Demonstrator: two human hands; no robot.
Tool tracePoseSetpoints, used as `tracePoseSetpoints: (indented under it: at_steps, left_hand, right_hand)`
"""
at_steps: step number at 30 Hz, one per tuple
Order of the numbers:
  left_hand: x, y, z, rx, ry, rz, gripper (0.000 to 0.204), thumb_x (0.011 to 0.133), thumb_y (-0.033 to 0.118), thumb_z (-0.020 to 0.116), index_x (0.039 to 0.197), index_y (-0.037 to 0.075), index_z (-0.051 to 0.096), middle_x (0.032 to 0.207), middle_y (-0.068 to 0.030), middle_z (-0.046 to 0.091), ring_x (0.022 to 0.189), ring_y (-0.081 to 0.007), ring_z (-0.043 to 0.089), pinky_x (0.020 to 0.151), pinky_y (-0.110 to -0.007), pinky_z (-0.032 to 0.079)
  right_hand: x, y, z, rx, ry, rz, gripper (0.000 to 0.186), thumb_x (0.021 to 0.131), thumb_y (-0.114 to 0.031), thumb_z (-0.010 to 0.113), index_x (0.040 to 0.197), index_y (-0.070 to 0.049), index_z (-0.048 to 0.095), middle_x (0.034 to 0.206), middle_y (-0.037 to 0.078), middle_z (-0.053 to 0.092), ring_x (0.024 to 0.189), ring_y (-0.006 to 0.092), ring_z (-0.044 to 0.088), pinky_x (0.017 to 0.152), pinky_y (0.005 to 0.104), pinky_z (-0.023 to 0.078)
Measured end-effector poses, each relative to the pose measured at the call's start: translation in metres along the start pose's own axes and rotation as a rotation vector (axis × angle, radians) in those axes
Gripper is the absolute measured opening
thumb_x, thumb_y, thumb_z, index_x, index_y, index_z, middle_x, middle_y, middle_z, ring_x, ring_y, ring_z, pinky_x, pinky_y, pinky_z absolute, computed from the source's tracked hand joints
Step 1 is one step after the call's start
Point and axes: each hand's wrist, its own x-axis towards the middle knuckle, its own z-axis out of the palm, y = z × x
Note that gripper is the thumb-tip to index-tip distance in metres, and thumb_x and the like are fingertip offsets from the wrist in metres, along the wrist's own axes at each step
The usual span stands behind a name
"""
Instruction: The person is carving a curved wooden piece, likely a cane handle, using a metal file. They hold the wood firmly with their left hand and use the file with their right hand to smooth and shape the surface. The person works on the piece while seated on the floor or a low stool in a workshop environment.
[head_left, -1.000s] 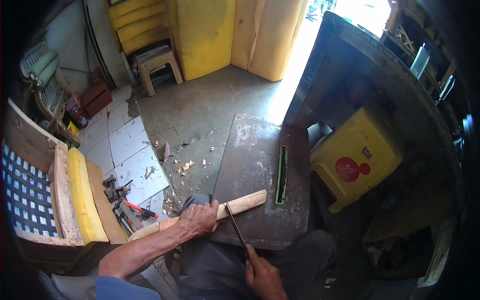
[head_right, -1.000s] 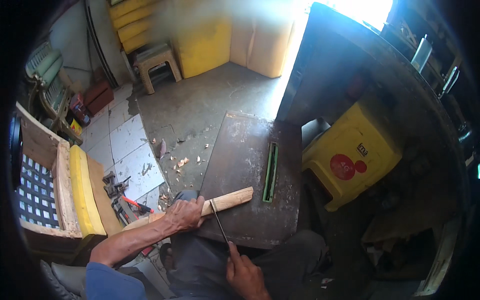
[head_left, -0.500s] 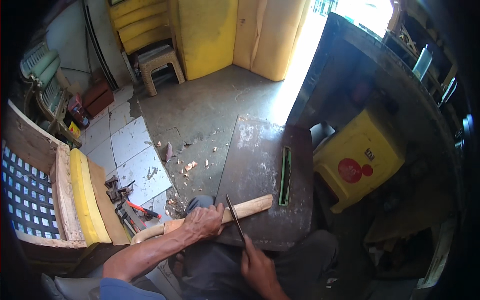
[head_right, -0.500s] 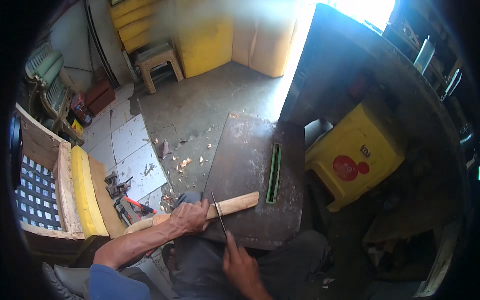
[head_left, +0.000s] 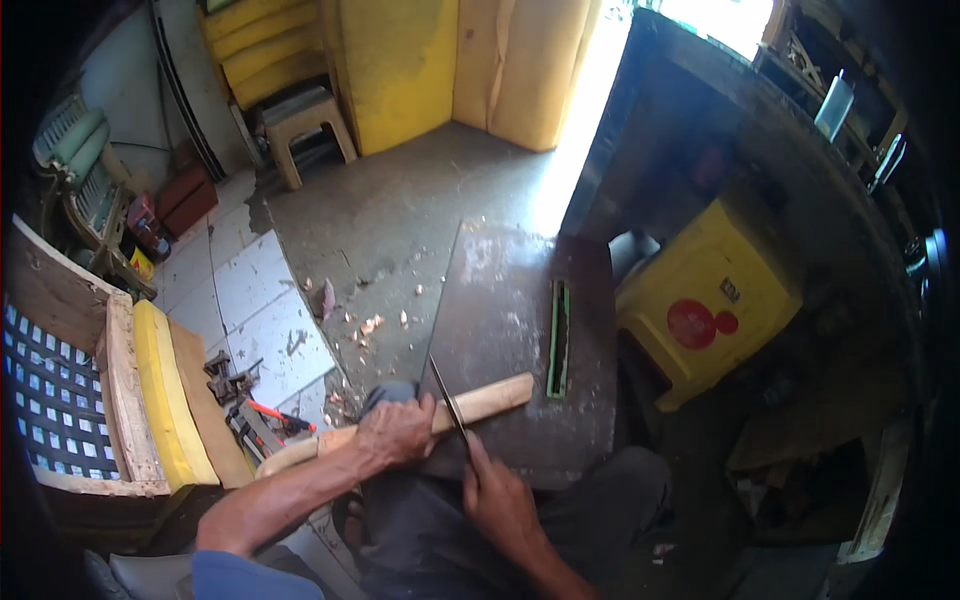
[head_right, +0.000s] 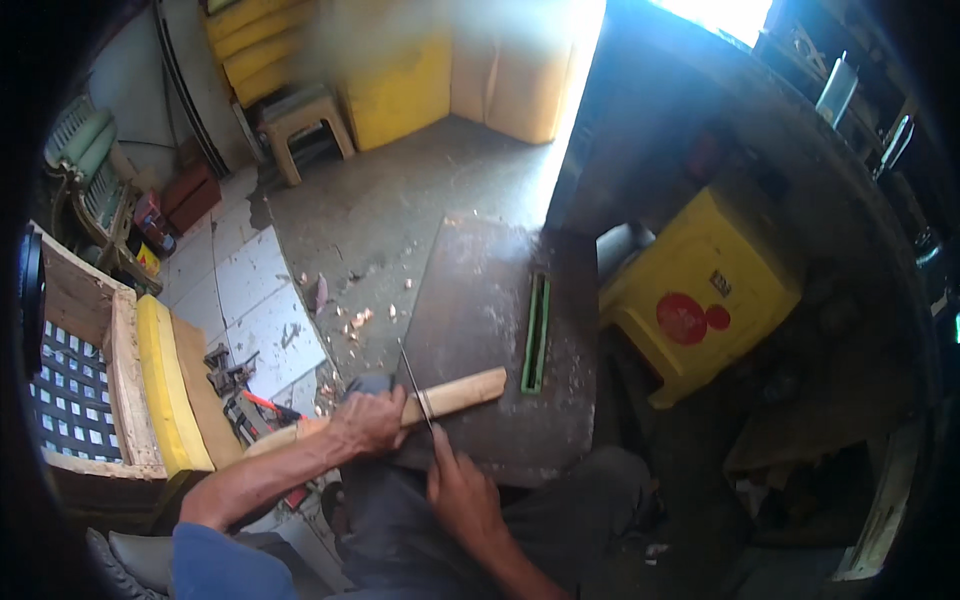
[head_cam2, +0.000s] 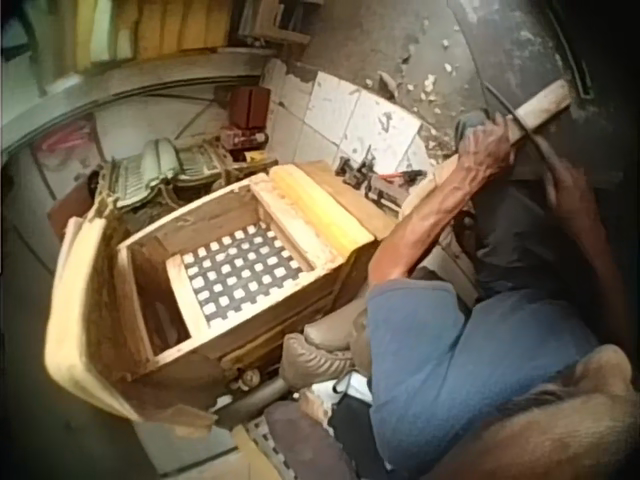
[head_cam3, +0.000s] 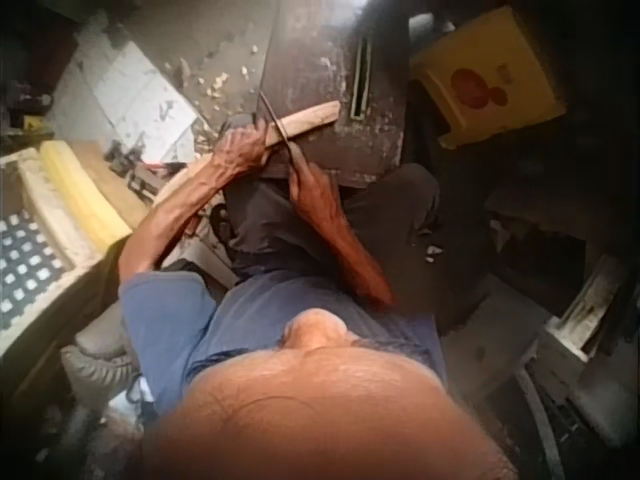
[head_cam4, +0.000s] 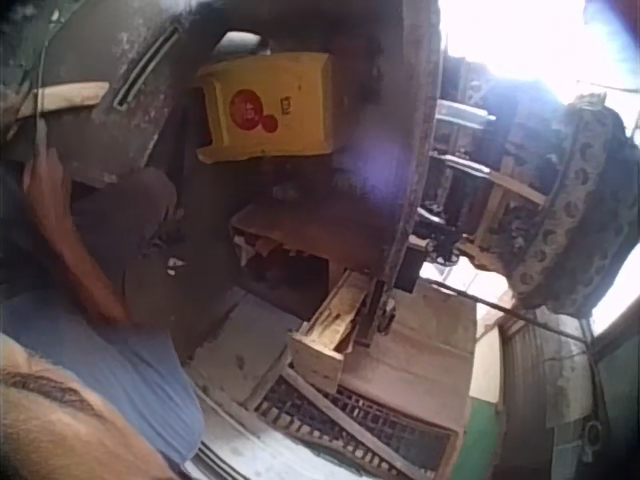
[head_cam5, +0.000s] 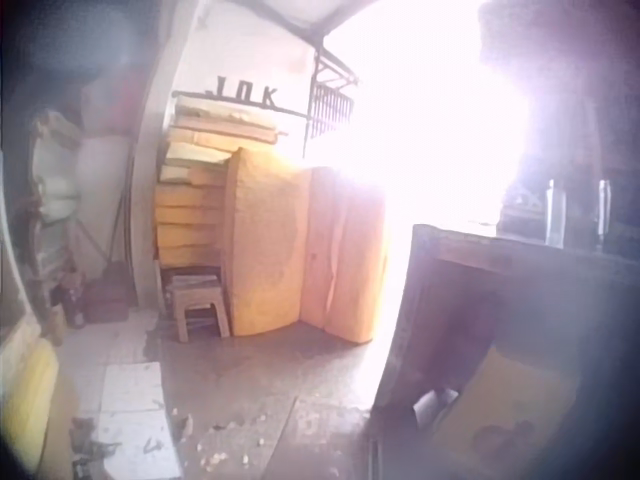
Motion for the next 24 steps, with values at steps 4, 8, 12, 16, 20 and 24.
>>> tracePoseSetpoints:
  at_steps: [4,8,12,16,20,24]
  left_hand:
    - [-0.006,0.007,0.001,0.032,0.004,0.045,0.050,0.090,0.038,0.072,0.106,-0.005,0.052,0.086,-0.0292,0.070,0.073,-0.0449,0.073,0.063,-0.053,0.058]
    - [0.000,-0.004,0.000,-0.015,0.052,0.000,0.048,0.090,0.036,0.072,0.106,-0.005,0.052,0.087,-0.0294,0.070,0.074,-0.0450,0.073,0.065,-0.053,0.058]
    - [-0.001,0.002,-0.002,0.049,0.025,0.045,0.048,0.090,0.036,0.073,0.104,-0.005,0.053,0.086,-0.0292,0.070,0.074,-0.0455,0.072,0.065,-0.053,0.058]
    - [-0.010,0.006,0.004,0.014,0.020,0.041,0.050,0.089,0.037,0.074,0.103,-0.006,0.053,0.083,-0.0285,0.068,0.073,-0.0453,0.072,0.065,-0.052,0.058]
    - [0.005,0.005,-0.004,0.030,0.086,0.068,0.050,0.089,0.038,0.074,0.101,-0.005,0.054,0.082,-0.0280,0.068,0.070,-0.0445,0.072,0.063,-0.051,0.058]
    - [-0.003,0.002,0.007,0.014,0.076,0.063,0.051,0.088,0.039,0.076,0.100,-0.005,0.055,0.081,-0.0273,0.069,0.070,-0.0442,0.072,0.061,-0.051,0.058]
  right_hand:
    - [-0.044,-0.007,-0.005,-0.022,0.069,0.034,0.057,0.093,-0.018,0.067,0.149,-0.016,0.054,0.077,0.017,0.066,0.060,0.0405,0.067,0.057,0.0532,0.058]
    - [-0.027,-0.001,-0.010,-0.015,-0.008,0.015,0.054,0.093,-0.018,0.067,0.146,-0.015,0.056,0.078,0.016,0.066,0.059,0.0399,0.067,0.057,0.0533,0.058]
    - [-0.043,0.014,-0.016,0.013,0.017,-0.036,0.053,0.095,-0.018,0.066,0.146,-0.014,0.055,0.080,0.017,0.066,0.062,0.0404,0.067,0.059,0.0518,0.059]
    - [-0.002,0.005,0.006,0.038,0.026,-0.030,0.051,0.094,-0.011,0.065,0.144,-0.010,0.056,0.083,0.019,0.068,0.069,0.0399,0.068,0.063,0.0506,0.056]
    - [-0.038,0.013,-0.007,-0.001,-0.003,0.032,0.052,0.094,-0.009,0.064,0.146,-0.009,0.054,0.083,0.021,0.068,0.074,0.0416,0.068,0.065,0.0512,0.055]
    - [0.018,0.005,0.017,0.008,0.033,-0.022,0.053,0.096,-0.017,0.064,0.147,-0.012,0.054,0.080,0.020,0.067,0.069,0.0411,0.068,0.062,0.0502,0.058]
